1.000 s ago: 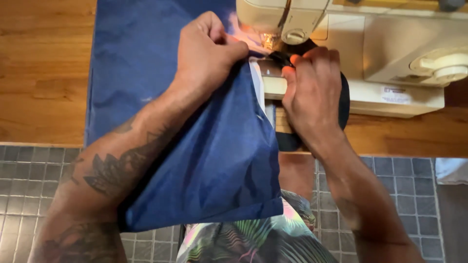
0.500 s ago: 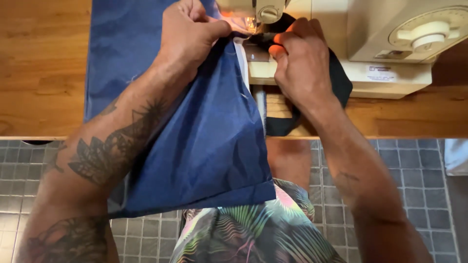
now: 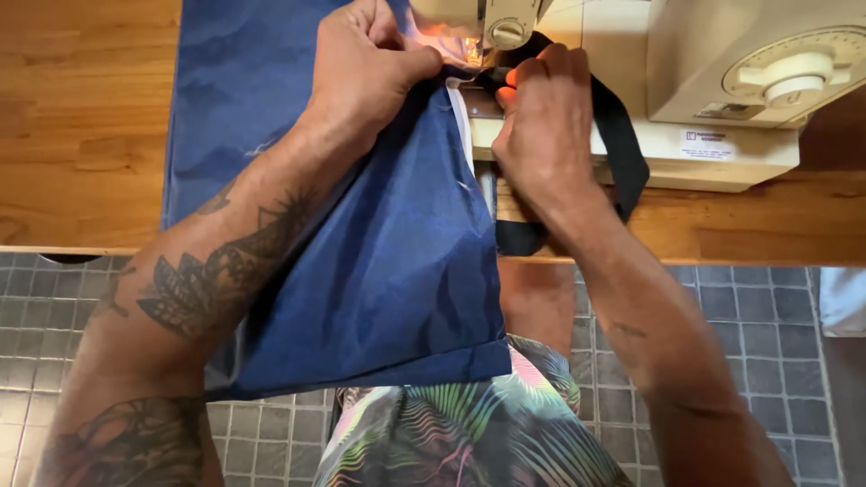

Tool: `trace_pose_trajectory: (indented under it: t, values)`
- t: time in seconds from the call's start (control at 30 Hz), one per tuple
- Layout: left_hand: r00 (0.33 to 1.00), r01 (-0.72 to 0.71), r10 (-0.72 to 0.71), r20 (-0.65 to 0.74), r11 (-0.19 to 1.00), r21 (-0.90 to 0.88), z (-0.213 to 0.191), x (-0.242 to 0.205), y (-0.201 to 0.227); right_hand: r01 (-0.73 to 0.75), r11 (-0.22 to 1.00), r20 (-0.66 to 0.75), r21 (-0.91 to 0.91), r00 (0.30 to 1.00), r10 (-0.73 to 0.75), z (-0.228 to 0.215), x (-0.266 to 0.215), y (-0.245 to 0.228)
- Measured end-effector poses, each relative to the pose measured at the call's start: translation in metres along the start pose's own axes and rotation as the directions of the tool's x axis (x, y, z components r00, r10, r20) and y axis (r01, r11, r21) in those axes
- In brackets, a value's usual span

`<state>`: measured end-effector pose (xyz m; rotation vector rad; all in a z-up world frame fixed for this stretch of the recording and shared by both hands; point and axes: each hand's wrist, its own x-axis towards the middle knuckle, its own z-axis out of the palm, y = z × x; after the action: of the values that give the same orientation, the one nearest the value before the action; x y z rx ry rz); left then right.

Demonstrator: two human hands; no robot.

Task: Sewing a black strap onto a blue fabric bag using a sewing machine

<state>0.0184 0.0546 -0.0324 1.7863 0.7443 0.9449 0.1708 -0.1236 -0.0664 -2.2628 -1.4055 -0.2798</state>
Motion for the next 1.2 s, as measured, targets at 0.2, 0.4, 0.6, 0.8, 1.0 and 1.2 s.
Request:
trace_pose_trajectory:
  t: [0.2, 0.4, 0.6, 0.8, 1.0, 1.2]
  values:
    - [0.969, -0.245, 0.228, 0.099, 0.943, 0.226, -0.010, -0.021, 0.022, 0.152, 0.988, -0.210, 0.002, 0.966, -0.148, 0.005, -0.005, 0.002]
    - [0.700, -0.712, 0.607, 0.376, 0.635, 0.299, -0.010, -0.049, 0.041, 0.289, 0.957, -0.286, -0.022, 0.916, -0.283, 0.002, -0.011, 0.009]
    - [0.685, -0.727, 0.519, 0.512, 0.538, 0.427, -0.012, -0.047, 0.021, 0.172, 0.975, -0.066, -0.143, 0.981, -0.183, -0.008, -0.001, 0.013]
    - [0.625, -0.767, 0.558, 0.546, 0.568, 0.298, -0.020, -0.018, 0.015, 0.331, 0.942, -0.205, -0.047, 0.920, -0.334, -0.010, 0.018, 0.034]
    - [0.686, -0.667, 0.395, 0.612, 0.677, 0.311, -0.024, 0.008, 0.002, 0.513, 0.848, -0.208, 0.133, 0.851, -0.482, -0.002, 0.038, 0.067]
    - [0.744, -0.614, 0.337, 0.577, 0.687, 0.389, -0.014, 0.010, -0.005, 0.556, 0.792, -0.217, 0.254, 0.830, -0.513, -0.001, 0.042, 0.074]
